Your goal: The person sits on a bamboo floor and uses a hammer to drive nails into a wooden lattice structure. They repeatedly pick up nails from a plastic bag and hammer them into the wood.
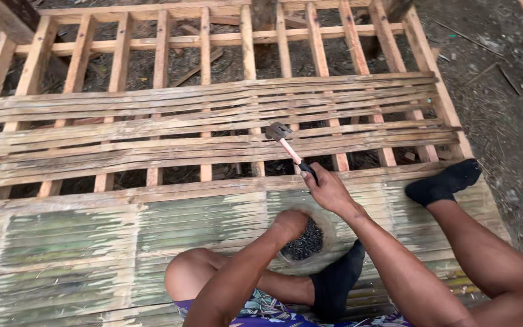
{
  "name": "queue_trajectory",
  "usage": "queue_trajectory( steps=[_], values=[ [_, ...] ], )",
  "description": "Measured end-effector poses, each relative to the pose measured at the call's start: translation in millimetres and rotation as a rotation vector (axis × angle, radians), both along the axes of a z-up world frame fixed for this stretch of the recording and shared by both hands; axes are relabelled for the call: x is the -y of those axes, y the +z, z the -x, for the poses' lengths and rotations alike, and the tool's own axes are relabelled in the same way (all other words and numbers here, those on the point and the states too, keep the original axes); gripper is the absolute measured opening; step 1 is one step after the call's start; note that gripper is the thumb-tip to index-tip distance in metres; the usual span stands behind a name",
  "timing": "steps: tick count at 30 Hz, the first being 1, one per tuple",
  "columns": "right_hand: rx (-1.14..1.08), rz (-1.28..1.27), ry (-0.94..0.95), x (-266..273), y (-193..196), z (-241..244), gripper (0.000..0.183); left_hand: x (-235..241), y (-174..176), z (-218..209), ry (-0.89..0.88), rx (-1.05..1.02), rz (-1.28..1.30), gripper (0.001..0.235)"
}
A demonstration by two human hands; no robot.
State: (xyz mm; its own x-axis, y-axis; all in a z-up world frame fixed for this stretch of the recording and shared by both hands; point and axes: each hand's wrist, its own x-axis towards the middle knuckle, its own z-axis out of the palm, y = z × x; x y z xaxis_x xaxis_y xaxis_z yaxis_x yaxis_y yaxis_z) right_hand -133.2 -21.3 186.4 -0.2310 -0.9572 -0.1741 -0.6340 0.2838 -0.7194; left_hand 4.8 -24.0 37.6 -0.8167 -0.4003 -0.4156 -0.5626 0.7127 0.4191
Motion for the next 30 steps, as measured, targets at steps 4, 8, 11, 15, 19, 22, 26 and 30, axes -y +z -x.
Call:
queue_trajectory(
  steps=[4,8,11,15,19,22,26,30],
  values=[
    [0.033,-0.079,-0.096,-40,-1,43,0.030,-8,-40,34,-0.159,0.111,0.214,0.022],
    [0.031,-0.075,-0.177,-76,-7,84,0.029,-14,-48,78,-0.336,0.093,0.254,0.023],
    [0.065,-0.064,-0.242,-105,-18,116,0.030,-44,-41,124,-0.358,0.077,0.180,0.024],
    [0.041,-0.050,-0.336,-141,-32,157,0.030,-84,-21,172,-0.377,-0.049,0.054,0.023],
    [0.005,-0.121,-0.411,-175,-31,200,0.032,-83,21,219,-0.581,-0.035,-0.044,0.022],
    [-0.042,-0.152,-0.452,-187,-24,225,0.035,-55,59,235,-0.506,0.108,-0.334,0.020],
    [-0.062,-0.082,-0.555,-182,-36,246,0.036,-2,74,244,-0.122,-0.211,-0.558,0.021],
    [0.061,-0.127,-0.699,-170,-80,251,0.036,51,33,261,0.034,-0.479,-0.357,0.029]
  ],
)
